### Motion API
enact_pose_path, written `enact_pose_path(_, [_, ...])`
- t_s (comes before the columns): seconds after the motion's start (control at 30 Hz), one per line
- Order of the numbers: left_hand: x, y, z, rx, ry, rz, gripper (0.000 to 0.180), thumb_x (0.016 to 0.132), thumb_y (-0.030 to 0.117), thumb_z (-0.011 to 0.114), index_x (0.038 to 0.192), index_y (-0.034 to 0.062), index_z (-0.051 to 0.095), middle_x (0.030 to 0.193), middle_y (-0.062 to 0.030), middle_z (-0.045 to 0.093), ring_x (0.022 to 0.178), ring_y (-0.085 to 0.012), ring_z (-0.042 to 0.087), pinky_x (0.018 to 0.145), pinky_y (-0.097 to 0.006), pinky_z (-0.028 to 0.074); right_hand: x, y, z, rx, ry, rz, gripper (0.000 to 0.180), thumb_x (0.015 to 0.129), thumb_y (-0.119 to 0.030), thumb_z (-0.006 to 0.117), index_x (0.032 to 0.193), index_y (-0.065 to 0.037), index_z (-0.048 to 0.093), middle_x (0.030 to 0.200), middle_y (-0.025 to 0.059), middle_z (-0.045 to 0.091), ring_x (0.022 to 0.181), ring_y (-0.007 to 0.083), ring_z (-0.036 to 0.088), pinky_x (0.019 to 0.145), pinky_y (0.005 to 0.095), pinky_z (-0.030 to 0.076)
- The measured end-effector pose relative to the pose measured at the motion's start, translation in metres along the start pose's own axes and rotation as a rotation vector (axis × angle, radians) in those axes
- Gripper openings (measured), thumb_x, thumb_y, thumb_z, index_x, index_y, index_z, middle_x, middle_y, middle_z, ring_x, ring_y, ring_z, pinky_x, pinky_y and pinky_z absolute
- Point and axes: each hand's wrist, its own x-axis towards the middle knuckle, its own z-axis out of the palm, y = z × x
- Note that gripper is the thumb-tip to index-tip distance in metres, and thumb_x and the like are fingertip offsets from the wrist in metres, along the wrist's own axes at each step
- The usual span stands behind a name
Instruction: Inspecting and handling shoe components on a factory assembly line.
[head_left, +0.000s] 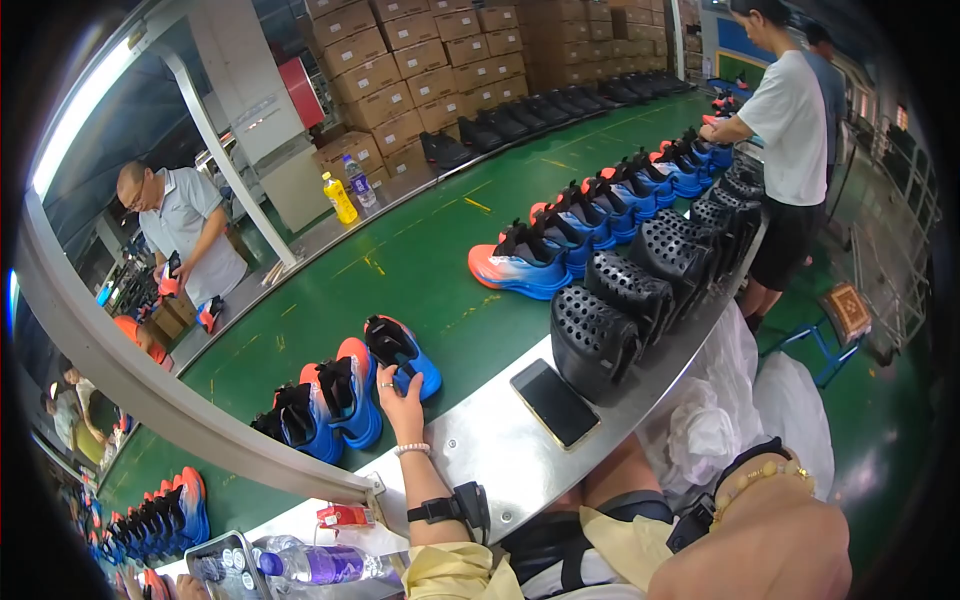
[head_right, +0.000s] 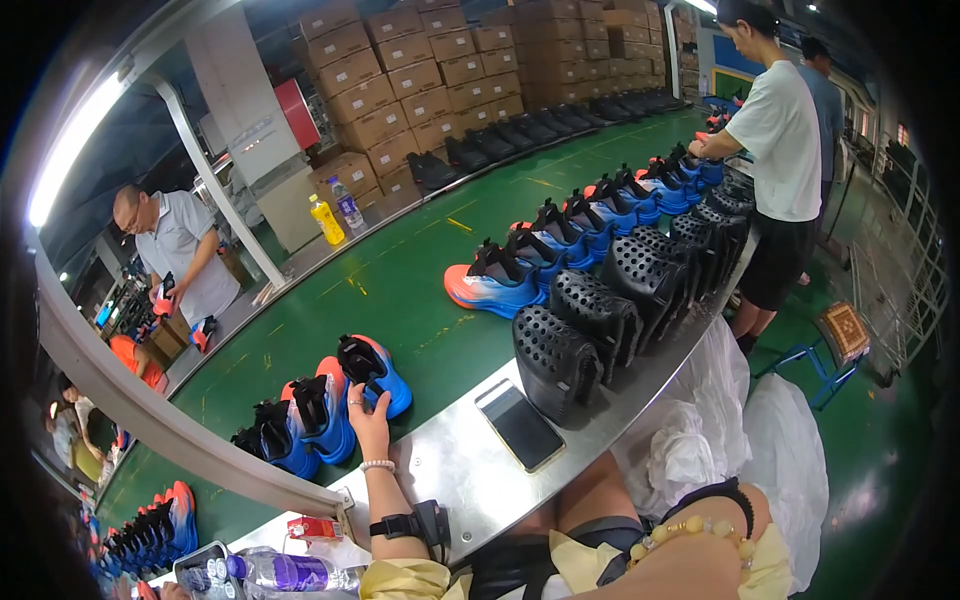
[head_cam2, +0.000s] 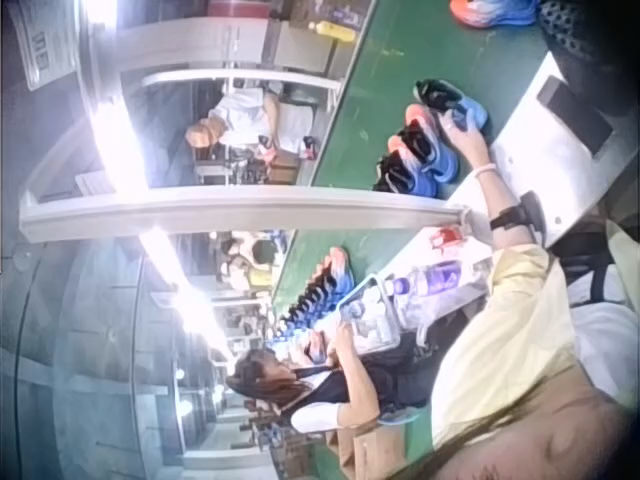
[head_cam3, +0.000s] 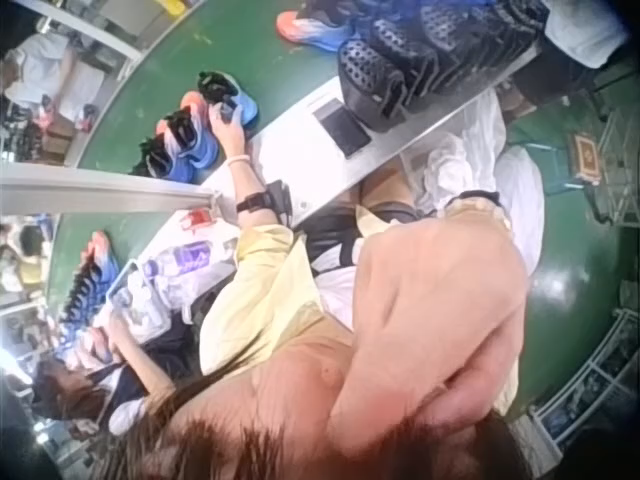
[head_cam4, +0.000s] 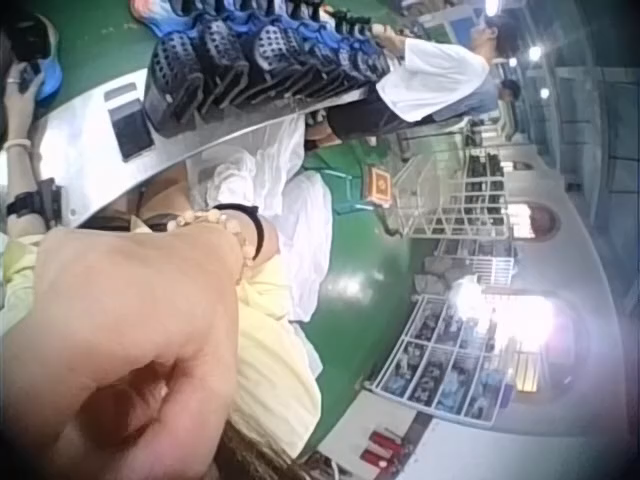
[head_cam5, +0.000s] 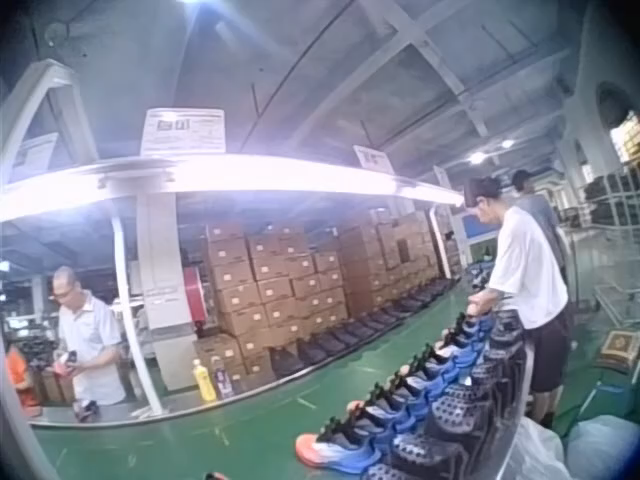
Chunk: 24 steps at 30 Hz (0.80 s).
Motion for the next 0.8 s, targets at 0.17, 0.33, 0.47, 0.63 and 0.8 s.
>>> enact_pose_path(0.17, [0.001, 0.001, -0.002, -0.070, 0.009, -0.038, 0.050, 0.081, 0.002, 0.077, 0.124, -0.0042, 0.052, 0.138, -0.0113, 0.049, 0.122, -0.0227, 0.053, 0.100, -0.034, 0.046, 0.007, -0.004, 0.003, 0.048, 0.120, 0.023, 0.031, 0.091, -0.012, 0.064, 0.105, 0.016, 0.064, 0.074, 0.0117, 0.065, 0.053, 0.0211, 0.060, 0.044, 0.0295, 0.044])
enact_pose_path(0.33, [0.005, -0.006, -0.008, -0.080, 0.031, -0.067, 0.052, 0.082, 0.003, 0.076, 0.127, -0.0046, 0.051, 0.140, -0.0129, 0.048, 0.121, -0.0214, 0.053, 0.101, -0.034, 0.045, 0.013, -0.010, -0.023, 0.177, -0.038, 0.146, 0.032, 0.091, -0.012, 0.065, 0.107, 0.016, 0.064, 0.074, 0.0103, 0.065, 0.054, 0.0199, 0.060, 0.045, 0.0291, 0.044])
enact_pose_path(0.47, [0.006, -0.008, -0.006, -0.078, 0.010, -0.031, 0.047, 0.083, 0.002, 0.075, 0.124, -0.0026, 0.052, 0.141, -0.0137, 0.046, 0.121, -0.0205, 0.053, 0.102, -0.034, 0.045, 0.008, -0.012, -0.026, 0.251, -0.265, 0.264, 0.034, 0.090, -0.012, 0.067, 0.112, 0.013, 0.063, 0.072, 0.0072, 0.064, 0.053, 0.0182, 0.060, 0.045, 0.0285, 0.044])
enact_pose_path(0.63, [0.003, -0.009, -0.003, -0.123, 0.018, -0.032, 0.046, 0.083, -0.002, 0.073, 0.124, -0.0017, 0.052, 0.136, -0.0113, 0.048, 0.117, -0.0191, 0.054, 0.100, -0.032, 0.046, 0.013, -0.024, -0.025, 0.147, -0.161, 0.294, 0.036, 0.090, -0.012, 0.067, 0.116, 0.013, 0.060, 0.069, 0.0059, 0.063, 0.053, 0.0190, 0.060, 0.045, 0.0286, 0.043])
enact_pose_path(0.8, [0.004, -0.009, -0.002, -0.086, 0.017, -0.023, 0.045, 0.084, -0.004, 0.071, 0.125, -0.0011, 0.052, 0.129, -0.0091, 0.051, 0.115, -0.0184, 0.055, 0.100, -0.032, 0.045, 0.023, -0.022, -0.035, 0.261, -0.204, 0.272, 0.038, 0.090, -0.012, 0.066, 0.118, 0.013, 0.058, 0.070, 0.0068, 0.063, 0.054, 0.0206, 0.061, 0.046, 0.0289, 0.044])
